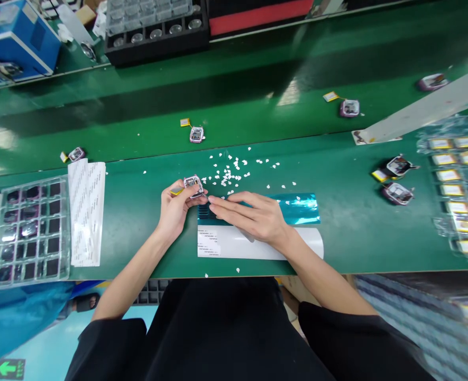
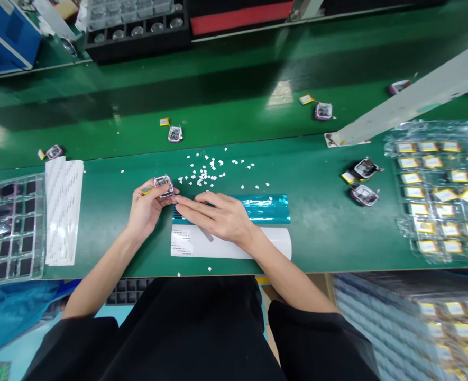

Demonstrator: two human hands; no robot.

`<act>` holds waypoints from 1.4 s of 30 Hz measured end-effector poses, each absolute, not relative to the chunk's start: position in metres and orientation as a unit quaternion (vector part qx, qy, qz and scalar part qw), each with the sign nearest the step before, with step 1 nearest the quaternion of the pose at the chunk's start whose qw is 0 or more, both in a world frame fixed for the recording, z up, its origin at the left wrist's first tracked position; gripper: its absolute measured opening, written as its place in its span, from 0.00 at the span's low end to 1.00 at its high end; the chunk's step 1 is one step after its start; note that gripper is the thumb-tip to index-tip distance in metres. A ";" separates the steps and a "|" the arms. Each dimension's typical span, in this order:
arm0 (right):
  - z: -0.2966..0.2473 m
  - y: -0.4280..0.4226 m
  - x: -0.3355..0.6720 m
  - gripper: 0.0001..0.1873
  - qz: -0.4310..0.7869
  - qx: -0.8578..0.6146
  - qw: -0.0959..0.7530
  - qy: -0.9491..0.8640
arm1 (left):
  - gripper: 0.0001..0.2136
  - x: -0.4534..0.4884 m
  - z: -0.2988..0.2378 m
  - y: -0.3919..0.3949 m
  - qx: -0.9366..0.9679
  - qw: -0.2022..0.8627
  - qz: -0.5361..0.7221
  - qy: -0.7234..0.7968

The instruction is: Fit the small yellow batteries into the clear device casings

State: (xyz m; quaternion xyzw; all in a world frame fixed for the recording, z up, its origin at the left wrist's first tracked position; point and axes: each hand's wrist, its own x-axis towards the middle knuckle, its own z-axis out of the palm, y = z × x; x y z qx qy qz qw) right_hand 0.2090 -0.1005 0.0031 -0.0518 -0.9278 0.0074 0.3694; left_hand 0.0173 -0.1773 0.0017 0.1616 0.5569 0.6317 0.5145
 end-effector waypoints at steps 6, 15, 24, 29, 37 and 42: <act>0.003 -0.100 0.210 0.15 0.062 -0.046 0.356 -0.931 | 0.10 0.021 0.001 -0.178 0.182 0.500 0.625 0.571; -0.006 -0.098 0.214 0.28 0.180 -0.071 0.355 -0.915 | 0.16 0.026 0.000 -0.179 0.231 0.455 0.617 0.599; -0.010 -0.095 0.210 0.38 0.210 -0.075 0.419 -0.880 | 0.19 0.024 0.004 -0.181 0.235 0.442 0.621 0.603; -0.006 -0.095 0.212 0.39 0.191 -0.088 0.433 -0.876 | 0.19 0.021 0.002 -0.178 0.214 0.471 0.618 0.592; -0.005 -0.092 0.213 0.32 0.196 -0.094 0.450 -0.866 | 0.17 -0.010 -0.010 -0.165 0.322 0.389 0.546 0.668; -0.006 -0.091 0.213 0.20 0.139 -0.101 0.440 -0.881 | 0.14 -0.089 -0.009 -0.116 0.437 0.181 0.398 0.786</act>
